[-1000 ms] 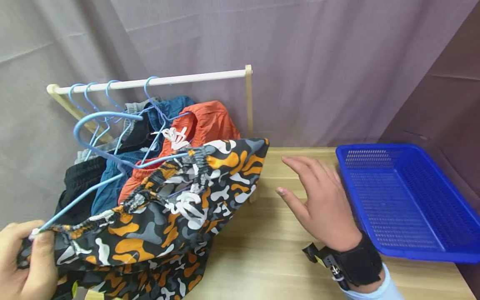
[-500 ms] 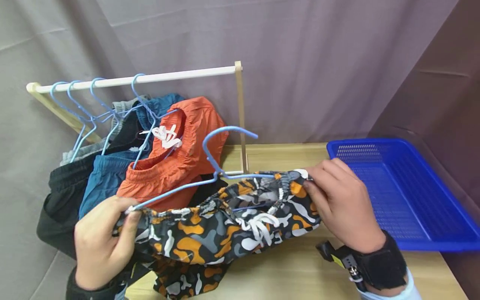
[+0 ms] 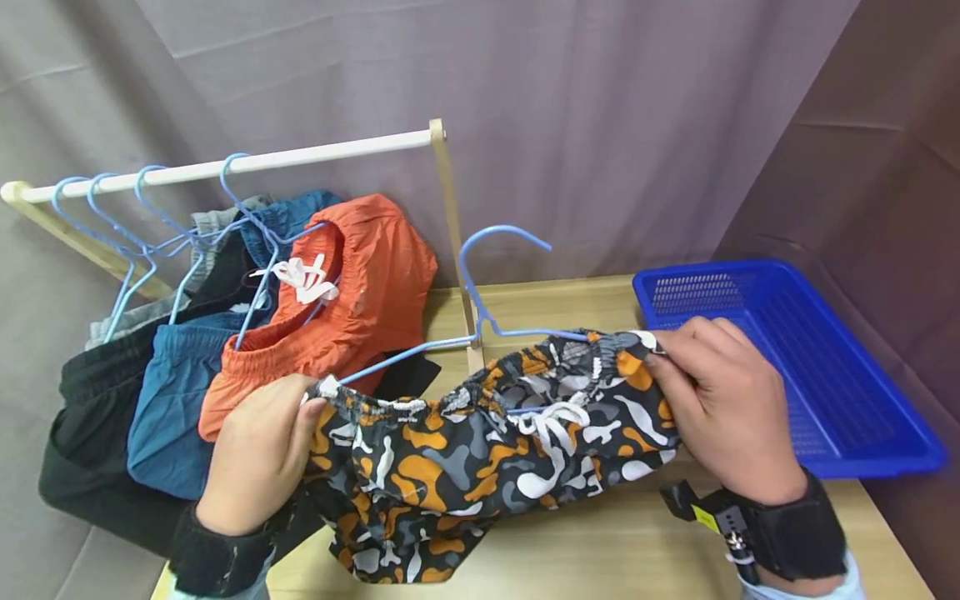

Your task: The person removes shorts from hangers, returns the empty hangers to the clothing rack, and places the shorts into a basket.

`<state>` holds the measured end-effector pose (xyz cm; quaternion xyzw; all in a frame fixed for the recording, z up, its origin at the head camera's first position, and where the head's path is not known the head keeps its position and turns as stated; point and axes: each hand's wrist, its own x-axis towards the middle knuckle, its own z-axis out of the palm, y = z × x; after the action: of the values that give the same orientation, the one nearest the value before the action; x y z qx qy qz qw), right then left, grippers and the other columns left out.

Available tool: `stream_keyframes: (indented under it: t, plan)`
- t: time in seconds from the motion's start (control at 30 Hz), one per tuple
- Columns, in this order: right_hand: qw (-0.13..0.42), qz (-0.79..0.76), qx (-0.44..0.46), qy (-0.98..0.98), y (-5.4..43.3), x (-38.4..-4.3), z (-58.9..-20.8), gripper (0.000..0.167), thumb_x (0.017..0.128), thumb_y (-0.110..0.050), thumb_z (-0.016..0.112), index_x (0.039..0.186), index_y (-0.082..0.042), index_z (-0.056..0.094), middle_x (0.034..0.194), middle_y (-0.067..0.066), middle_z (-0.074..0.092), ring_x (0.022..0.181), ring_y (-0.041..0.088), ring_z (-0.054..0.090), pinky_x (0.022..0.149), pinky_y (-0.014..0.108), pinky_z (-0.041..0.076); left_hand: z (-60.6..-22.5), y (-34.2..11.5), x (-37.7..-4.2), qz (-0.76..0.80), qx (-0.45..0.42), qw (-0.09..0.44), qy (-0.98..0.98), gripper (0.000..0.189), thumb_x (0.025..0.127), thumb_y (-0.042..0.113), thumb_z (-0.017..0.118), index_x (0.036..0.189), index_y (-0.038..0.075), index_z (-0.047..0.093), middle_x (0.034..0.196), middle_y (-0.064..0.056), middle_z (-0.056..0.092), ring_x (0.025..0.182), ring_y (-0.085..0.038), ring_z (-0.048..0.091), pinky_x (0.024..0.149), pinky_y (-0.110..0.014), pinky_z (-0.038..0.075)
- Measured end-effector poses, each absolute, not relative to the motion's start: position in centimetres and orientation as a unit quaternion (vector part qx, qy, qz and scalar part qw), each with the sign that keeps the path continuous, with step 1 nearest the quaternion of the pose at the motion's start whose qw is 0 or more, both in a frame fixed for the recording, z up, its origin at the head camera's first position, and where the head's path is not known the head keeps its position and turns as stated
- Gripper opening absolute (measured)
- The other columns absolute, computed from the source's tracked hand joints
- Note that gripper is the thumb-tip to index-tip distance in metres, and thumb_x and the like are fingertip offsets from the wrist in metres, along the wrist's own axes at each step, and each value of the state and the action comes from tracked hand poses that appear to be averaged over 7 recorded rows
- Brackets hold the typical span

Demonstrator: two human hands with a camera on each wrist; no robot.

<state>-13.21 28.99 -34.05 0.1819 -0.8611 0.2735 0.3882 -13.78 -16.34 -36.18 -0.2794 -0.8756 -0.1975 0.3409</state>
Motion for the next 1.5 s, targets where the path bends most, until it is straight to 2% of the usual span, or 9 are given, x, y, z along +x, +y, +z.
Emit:
stream_keyframes:
  t: [0.07, 0.17, 0.4, 0.63, 0.8, 0.93, 1.2, 1.37, 1.5]
  plan:
    - [0.397, 0.265, 0.184, -0.859, 28.6, -13.2, -34.0, 0.040, 0.111, -0.036, 0.064, 0.097, -0.002, 0.080, 0.083, 0.001, 0.063, 0.084, 0.005, 0.046, 0.075, 0.015, 0.029, -36.3, -15.6, -14.0, -0.195, -0.295, 0.348, -0.868, 0.045, 0.121, 0.038, 0.038, 0.094, 0.009, 0.058, 0.077, 0.002, 0.049, 0.064, -0.018, 0.048, 0.058, -0.041, 0.043]
    - [0.406, 0.252, 0.187, -0.858, 28.0, -13.2, -33.9, 0.070, 0.112, -0.064, 0.048, 0.097, -0.003, 0.079, 0.081, 0.000, 0.062, 0.081, 0.009, 0.045, 0.073, 0.016, 0.027, -36.3, -14.3, -14.2, -0.197, -0.311, 0.363, -0.856, 0.043, 0.121, 0.036, 0.040, 0.095, 0.007, 0.059, 0.076, 0.001, 0.051, 0.062, -0.017, 0.048, 0.052, -0.038, 0.043]
    - [0.402, 0.219, 0.214, -0.863, 26.9, -12.9, -34.0, 0.064, 0.115, -0.056, 0.048, 0.099, -0.004, 0.080, 0.081, -0.002, 0.060, 0.075, 0.012, 0.041, 0.065, 0.025, 0.028, -36.1, -11.5, -14.6, -0.210, -0.320, 0.382, -0.841, 0.044, 0.121, 0.034, 0.040, 0.101, 0.003, 0.064, 0.077, -0.003, 0.059, 0.060, -0.019, 0.053, 0.051, -0.040, 0.048]
    - [0.376, 0.239, 0.259, -0.857, 25.7, -12.8, -35.0, 0.056, 0.116, -0.052, 0.051, 0.101, -0.007, 0.082, 0.088, -0.004, 0.065, 0.079, 0.013, 0.045, 0.067, 0.028, 0.034, -36.1, -10.2, -14.4, -0.222, -0.314, 0.378, -0.842, 0.045, 0.121, 0.035, 0.039, 0.099, 0.005, 0.064, 0.074, 0.001, 0.055, 0.057, -0.016, 0.051, 0.048, -0.037, 0.042]
    - [0.335, 0.275, 0.274, -0.858, 25.6, -12.4, -34.6, 0.059, 0.110, -0.061, 0.057, 0.118, -0.009, 0.083, 0.110, 0.001, 0.074, 0.098, 0.011, 0.058, 0.070, 0.019, 0.046, -36.0, -10.6, -14.4, -0.221, -0.310, 0.388, -0.839, 0.046, 0.121, 0.036, 0.040, 0.096, 0.006, 0.064, 0.073, 0.001, 0.054, 0.055, -0.016, 0.046, 0.046, -0.036, 0.038]
    - [0.346, 0.299, 0.296, -0.839, 25.2, -12.3, -34.0, 0.059, 0.108, -0.059, 0.061, 0.127, -0.007, 0.081, 0.121, 0.008, 0.074, 0.105, 0.010, 0.060, 0.067, 0.017, 0.045, -35.8, -10.9, -14.2, -0.221, -0.311, 0.392, -0.837, 0.047, 0.121, 0.037, 0.039, 0.094, 0.007, 0.064, 0.072, 0.002, 0.052, 0.054, -0.014, 0.043, 0.045, -0.034, 0.034]
    - [0.412, 0.286, 0.320, -0.804, 23.6, -13.0, -33.6, 0.042, 0.114, -0.040, 0.063, 0.101, -0.006, 0.085, 0.097, 0.005, 0.076, 0.089, 0.019, 0.063, 0.073, 0.023, 0.042, -36.1, -11.3, -13.8, -0.221, -0.309, 0.391, -0.839, 0.046, 0.121, 0.037, 0.041, 0.095, 0.008, 0.065, 0.072, 0.002, 0.055, 0.054, -0.012, 0.044, 0.045, -0.033, 0.036]
    - [0.416, 0.281, 0.275, -0.820, 25.0, -13.4, -34.0, 0.045, 0.113, -0.043, 0.063, 0.099, -0.006, 0.085, 0.098, 0.005, 0.078, 0.092, 0.016, 0.064, 0.074, 0.016, 0.041, -36.5, -12.4, -13.6, -0.239, -0.294, 0.397, -0.836, 0.046, 0.120, 0.037, 0.043, 0.097, 0.006, 0.067, 0.073, 0.001, 0.058, 0.055, -0.015, 0.048, 0.048, -0.037, 0.040]
    - [0.408, 0.290, 0.230, -0.834, 26.3, -13.5, -34.2, 0.052, 0.111, -0.051, 0.062, 0.099, -0.005, 0.084, 0.101, 0.007, 0.078, 0.099, 0.011, 0.064, 0.083, 0.012, 0.040, -36.5, -13.2, -13.5, -0.246, -0.279, 0.398, -0.838, 0.048, 0.120, 0.038, 0.043, 0.098, 0.003, 0.068, 0.074, -0.001, 0.061, 0.056, -0.018, 0.052, 0.050, -0.040, 0.044]
